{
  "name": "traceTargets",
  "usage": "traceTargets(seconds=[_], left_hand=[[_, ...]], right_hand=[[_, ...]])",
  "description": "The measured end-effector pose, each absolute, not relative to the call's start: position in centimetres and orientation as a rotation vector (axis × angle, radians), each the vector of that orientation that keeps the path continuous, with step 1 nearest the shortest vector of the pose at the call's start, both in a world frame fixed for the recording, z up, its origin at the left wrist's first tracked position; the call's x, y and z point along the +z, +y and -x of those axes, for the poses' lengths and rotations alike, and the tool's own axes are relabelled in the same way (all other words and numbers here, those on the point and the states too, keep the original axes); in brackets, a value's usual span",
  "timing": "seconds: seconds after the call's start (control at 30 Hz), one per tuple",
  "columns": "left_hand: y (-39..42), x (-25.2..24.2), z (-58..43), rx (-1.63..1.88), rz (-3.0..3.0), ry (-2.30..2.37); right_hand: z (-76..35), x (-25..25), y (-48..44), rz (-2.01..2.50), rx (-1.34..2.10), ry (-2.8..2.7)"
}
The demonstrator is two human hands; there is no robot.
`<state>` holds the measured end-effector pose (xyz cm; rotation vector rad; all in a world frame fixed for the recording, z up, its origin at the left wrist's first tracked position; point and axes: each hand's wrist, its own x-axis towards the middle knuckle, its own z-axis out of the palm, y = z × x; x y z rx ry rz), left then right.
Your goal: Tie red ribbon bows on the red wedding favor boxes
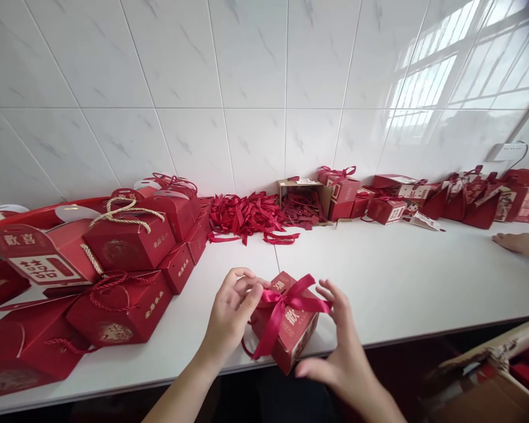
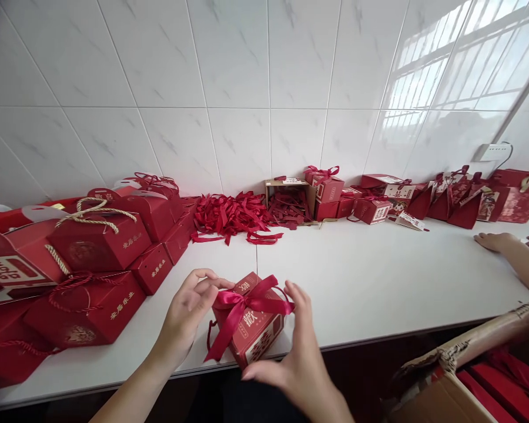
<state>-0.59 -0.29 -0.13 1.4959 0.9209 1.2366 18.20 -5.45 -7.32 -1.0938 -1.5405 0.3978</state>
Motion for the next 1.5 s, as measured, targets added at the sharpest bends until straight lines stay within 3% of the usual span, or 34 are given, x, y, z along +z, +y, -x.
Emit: traceTargets(seconds=[0.17, 0.27, 0.33, 0.43, 0.57, 0.83, 1.0, 1.23, 1.5], left_hand=[[-0.8, -1.0, 0.9, 1.391, -1.358, 0.873], [-1.0, -1.9, 1.5, 1.407, -1.324, 1.043], [-1.1, -2.8, 2.2, 1.311, -1.412, 1.219], [-0.9, -4.4, 3.2, 1.040, -1.654, 1.355], [-0.3, -5.7, 4.1, 0.833, -1.838, 1.340], [1.7, -5.2, 2.9, 0.508, -2.276, 1.603], [4.1, -5.3, -0.8, 0.318, -2.486, 1.694], [13.1, -5.9, -4.3, 0.303, -2.418, 1.762], [18.2, -6.5, -4.8, 0.326, -2.368, 1.767]], right_hand=[[-15.2, -8.5, -5.5, 1.236, 0.134, -1.518], [-18.4, -8.2, -3.0, 1.566, 0.005, -1.303], [-21.4, -8.3, -1.6, 1.935, -0.033, -1.124], [-24.3, -8.4, -0.6, 2.341, 0.081, -1.305], [-24.2, -8.4, -0.8, 2.529, 0.164, -1.560], [-23.1, -8.2, -0.5, 2.631, 0.200, -1.648], [-19.6, -7.5, 3.1, 2.444, 0.282, -1.873], [-17.4, -7.2, 11.9, 2.063, 0.300, -1.990], [-17.4, -7.4, 16.2, 2.013, 0.352, -2.014]])
